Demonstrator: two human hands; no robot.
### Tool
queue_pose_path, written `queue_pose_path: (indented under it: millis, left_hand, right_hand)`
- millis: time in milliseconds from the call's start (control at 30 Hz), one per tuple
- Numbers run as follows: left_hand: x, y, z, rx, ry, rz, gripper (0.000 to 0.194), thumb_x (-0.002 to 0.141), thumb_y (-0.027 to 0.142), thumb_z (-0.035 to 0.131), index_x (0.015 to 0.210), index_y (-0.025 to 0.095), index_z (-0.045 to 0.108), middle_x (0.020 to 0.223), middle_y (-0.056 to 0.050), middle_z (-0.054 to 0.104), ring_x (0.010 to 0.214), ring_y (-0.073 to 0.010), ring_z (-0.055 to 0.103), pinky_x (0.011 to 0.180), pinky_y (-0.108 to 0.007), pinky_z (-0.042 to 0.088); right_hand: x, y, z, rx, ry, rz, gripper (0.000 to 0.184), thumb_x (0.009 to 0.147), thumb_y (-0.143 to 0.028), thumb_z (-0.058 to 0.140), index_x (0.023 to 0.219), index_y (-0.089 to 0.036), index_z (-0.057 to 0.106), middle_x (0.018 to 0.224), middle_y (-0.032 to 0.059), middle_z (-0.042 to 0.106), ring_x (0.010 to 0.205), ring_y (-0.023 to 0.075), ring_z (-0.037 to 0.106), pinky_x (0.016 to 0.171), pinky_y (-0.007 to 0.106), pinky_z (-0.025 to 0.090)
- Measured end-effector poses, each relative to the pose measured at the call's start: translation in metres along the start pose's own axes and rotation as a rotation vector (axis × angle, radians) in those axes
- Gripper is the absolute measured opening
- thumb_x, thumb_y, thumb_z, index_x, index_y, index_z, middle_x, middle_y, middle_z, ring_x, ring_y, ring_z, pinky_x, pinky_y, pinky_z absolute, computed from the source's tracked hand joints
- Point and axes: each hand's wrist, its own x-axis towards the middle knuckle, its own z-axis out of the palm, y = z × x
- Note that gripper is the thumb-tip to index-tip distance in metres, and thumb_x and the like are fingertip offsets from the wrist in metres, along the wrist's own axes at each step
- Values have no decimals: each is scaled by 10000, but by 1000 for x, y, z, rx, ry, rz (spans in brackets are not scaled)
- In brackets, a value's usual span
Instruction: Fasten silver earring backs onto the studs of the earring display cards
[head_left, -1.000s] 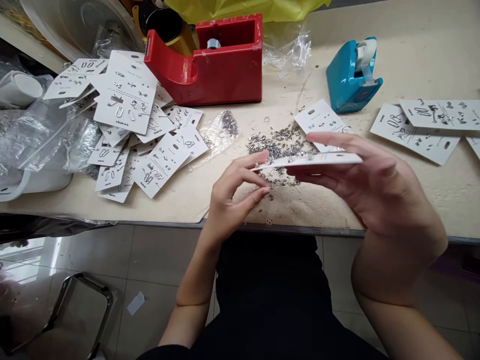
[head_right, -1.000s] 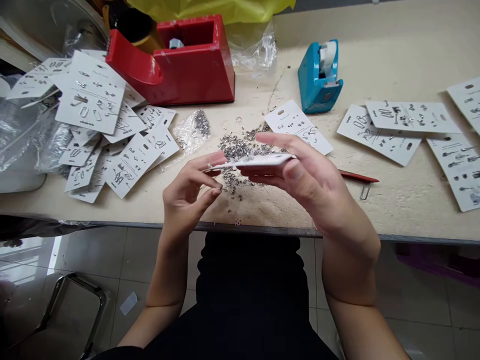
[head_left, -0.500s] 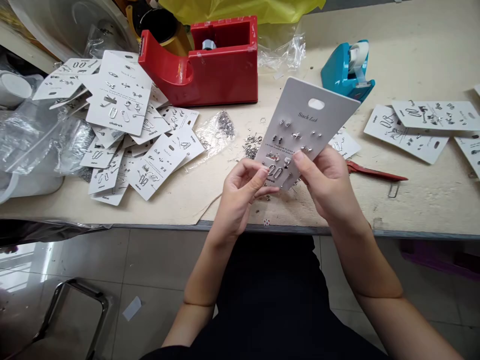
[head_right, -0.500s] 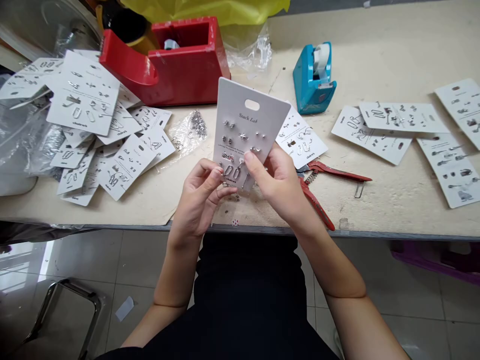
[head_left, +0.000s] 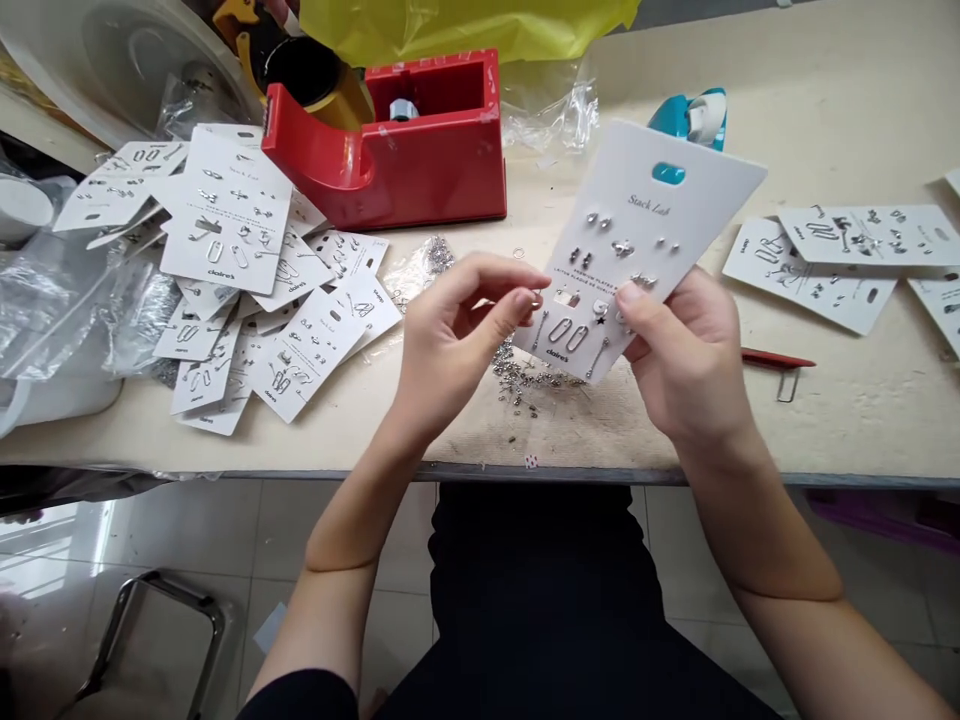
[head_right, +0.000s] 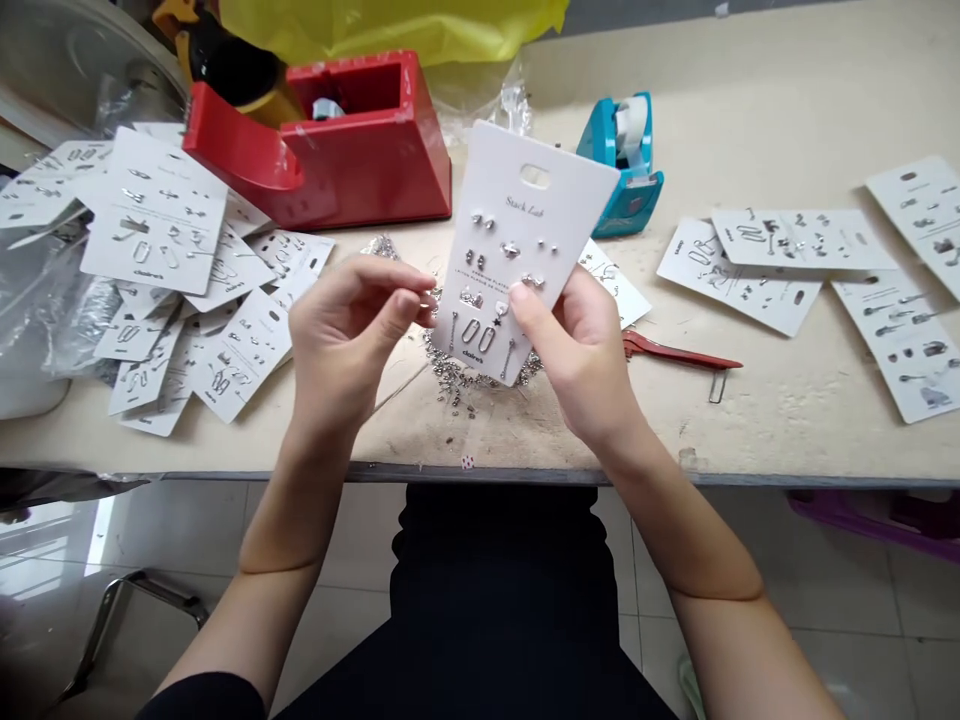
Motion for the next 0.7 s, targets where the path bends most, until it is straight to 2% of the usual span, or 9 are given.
queue_pose_path:
  millis: [167, 300, 400, 600, 700]
  left_hand:
    - [-9, -6, 2, 41, 1, -14, 76, 937, 265, 683, 976, 254, 747, 937, -6, 715, 832, -107, 702, 784, -250, 635]
    - [-9, -6, 2, 130, 28, 42, 79, 935, 220, 667, 934, 264, 733, 939, -10, 671, 897, -114, 674, 785, -243, 619]
    - [-9, -5, 5, 151, 35, 67, 74, 931, 211, 674, 921, 264, 725, 928, -5, 668, 898, -114, 660, 772, -247, 614]
    - [-12, -7, 10, 122, 35, 91, 60, 942, 210, 670, 942, 256, 709, 904, 2, 708, 836, -115, 676, 732, -264, 622]
    - [-14, -8, 11, 104, 64, 83, 73, 930, 200, 683, 952, 268, 697, 921, 0, 705, 839, -121, 682, 731, -275, 632]
  right_hand:
    - [-8, 6, -3, -88, 45, -65, 211, 905, -423, 688, 1051, -271, 697, 1089, 23, 733, 1096, 232, 705, 938, 434, 621]
    - [-13, 8, -1, -132, 58, -147, 166, 930, -349, 653, 1073, -280, 704, 1071, 14, 716, 1149, 222, 684, 964, 413, 610]
    - [-16, 8, 2, -201, 95, -170, 150, 920, -347, 656, 1041, -277, 710, 1037, 20, 706, 1117, 216, 685, 966, 406, 603]
    - [-21, 4, 3, -405, 78, -273, 75, 932, -275, 631, 871, -259, 670, 760, -4, 621, 834, 157, 670, 776, 308, 607]
    - [-23, 8, 2, -456, 86, -346, 134, 929, -276, 640, 797, -254, 640, 686, -2, 567, 901, 182, 666, 807, 330, 604]
